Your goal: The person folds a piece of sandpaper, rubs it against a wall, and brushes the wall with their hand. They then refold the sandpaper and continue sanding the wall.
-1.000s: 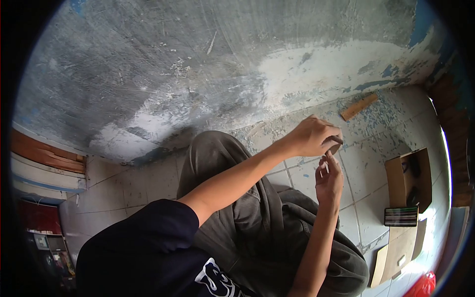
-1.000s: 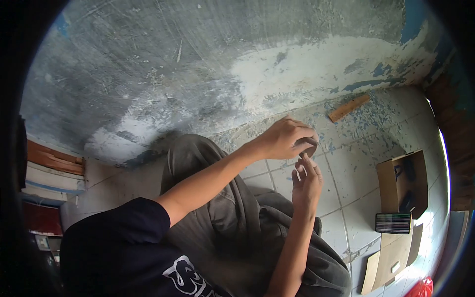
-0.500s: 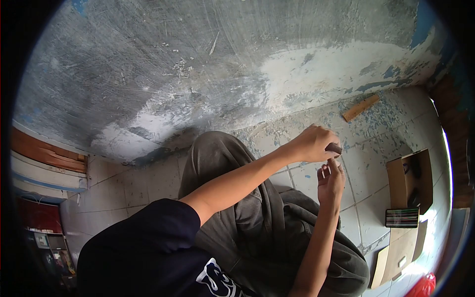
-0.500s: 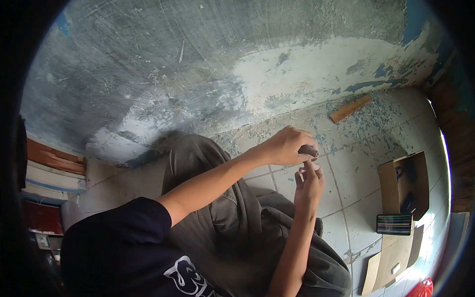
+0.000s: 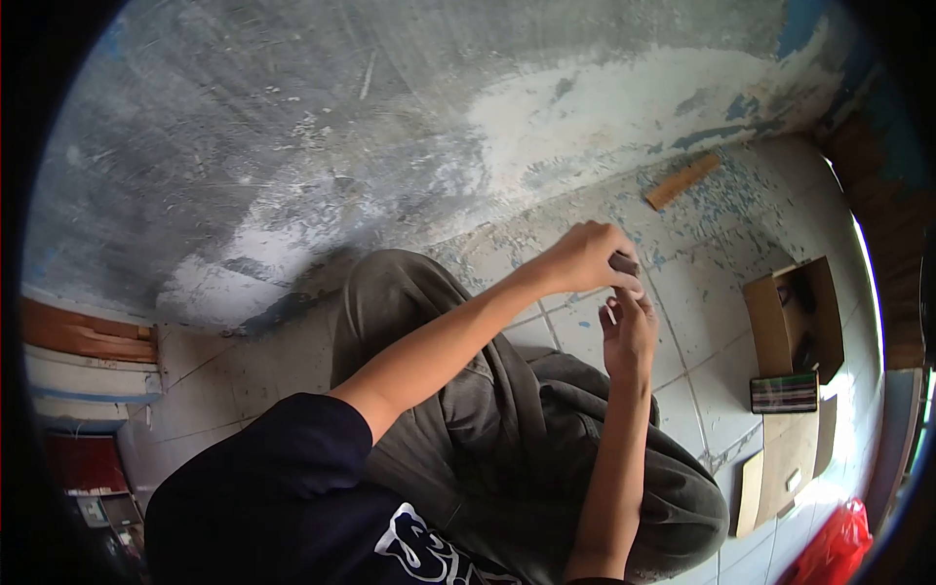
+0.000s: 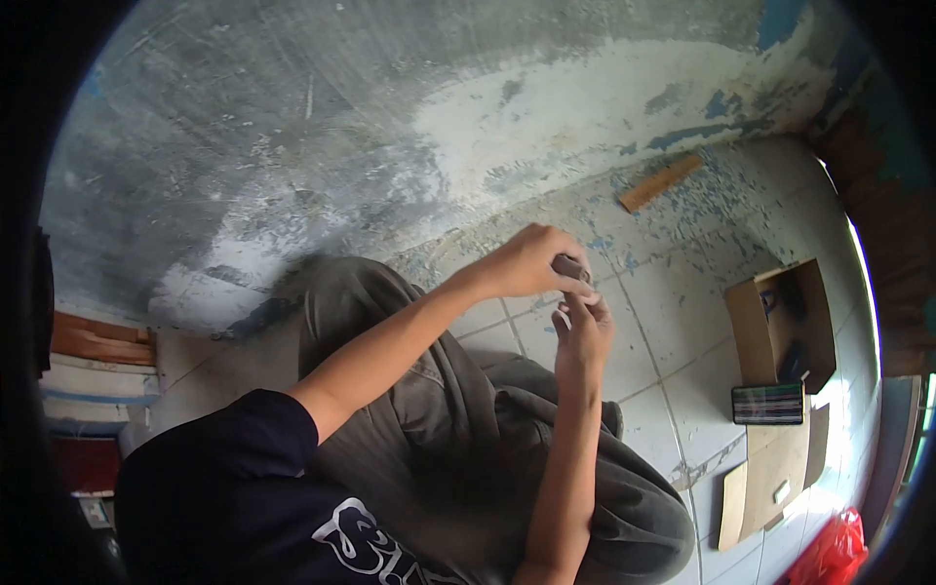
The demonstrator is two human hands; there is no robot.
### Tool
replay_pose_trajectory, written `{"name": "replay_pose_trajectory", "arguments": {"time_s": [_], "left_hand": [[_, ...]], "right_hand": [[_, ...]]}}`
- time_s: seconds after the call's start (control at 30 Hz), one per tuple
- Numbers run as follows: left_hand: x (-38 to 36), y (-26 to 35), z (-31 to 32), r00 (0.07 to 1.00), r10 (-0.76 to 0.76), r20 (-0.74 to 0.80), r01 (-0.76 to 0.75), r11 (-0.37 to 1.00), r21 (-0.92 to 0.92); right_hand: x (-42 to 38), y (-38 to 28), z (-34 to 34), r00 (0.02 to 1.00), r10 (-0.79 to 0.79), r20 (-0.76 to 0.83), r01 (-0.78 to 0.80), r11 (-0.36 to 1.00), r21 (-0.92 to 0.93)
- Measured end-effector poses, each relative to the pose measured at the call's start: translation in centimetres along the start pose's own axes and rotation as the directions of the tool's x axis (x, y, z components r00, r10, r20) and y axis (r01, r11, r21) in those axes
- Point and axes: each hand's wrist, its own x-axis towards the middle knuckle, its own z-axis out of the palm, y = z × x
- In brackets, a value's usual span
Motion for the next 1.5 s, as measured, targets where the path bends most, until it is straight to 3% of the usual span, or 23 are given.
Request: {"name": "replay_pose_trajectory", "arguments": {"time_s": [0.1, 0.17, 0.27, 0.43, 0.53, 0.87, 0.93, 1.07, 1.2, 1.5], "left_hand": [[-0.1, 0.3, -0.3, 0.999, -0.044, 0.009, 0.044, 0.999, 0.002], [0.0, -0.2, -0.1, 0.997, -0.070, -0.024, 0.070, 0.997, 0.042], [-0.1, -0.2, -0.2, 0.993, -0.087, -0.076, 0.093, 0.992, 0.082], [-0.2, -0.2, -0.4, 0.979, -0.135, -0.155, 0.157, 0.977, 0.141], [-0.3, -0.4, 0.3, 0.981, -0.084, -0.176, 0.113, 0.980, 0.166], [-0.2, 0.3, 0.8, 0.983, -0.166, -0.078, 0.178, 0.970, 0.168], [-0.3, 0.1, 0.8, 0.990, -0.087, -0.108, 0.105, 0.979, 0.177], [-0.2, -0.9, 1.1, 0.987, -0.064, -0.148, 0.096, 0.969, 0.226], [-0.2, -0.6, 1.0, 0.987, -0.113, -0.117, 0.131, 0.978, 0.164], [0.1, -0.4, 0.8, 0.989, -0.141, -0.048, 0.139, 0.990, -0.037]], "right_hand": [[-0.1, 0.0, 0.2, 0.999, -0.034, -0.020, 0.033, 0.999, -0.041], [0.2, 0.2, 0.0, 0.994, -0.113, 0.012, 0.112, 0.963, -0.245], [-0.2, -0.2, 0.8, 0.990, -0.138, 0.008, 0.134, 0.936, -0.325], [0.1, 0.0, 1.1, 0.985, -0.165, 0.055, 0.174, 0.938, -0.300], [0.1, 0.2, 0.9, 0.986, -0.155, 0.057, 0.165, 0.930, -0.329], [0.2, 0.1, 0.6, 0.984, -0.176, -0.025, 0.154, 0.916, -0.371], [0.2, 0.1, 0.7, 0.982, -0.187, -0.033, 0.164, 0.921, -0.354], [0.6, 0.6, 0.6, 0.976, -0.217, 0.007, 0.205, 0.909, -0.362], [0.7, 0.8, 0.6, 0.974, -0.223, 0.043, 0.221, 0.894, -0.389], [0.2, 0.1, 0.8, 0.978, -0.205, -0.047, 0.174, 0.913, -0.368]]}}
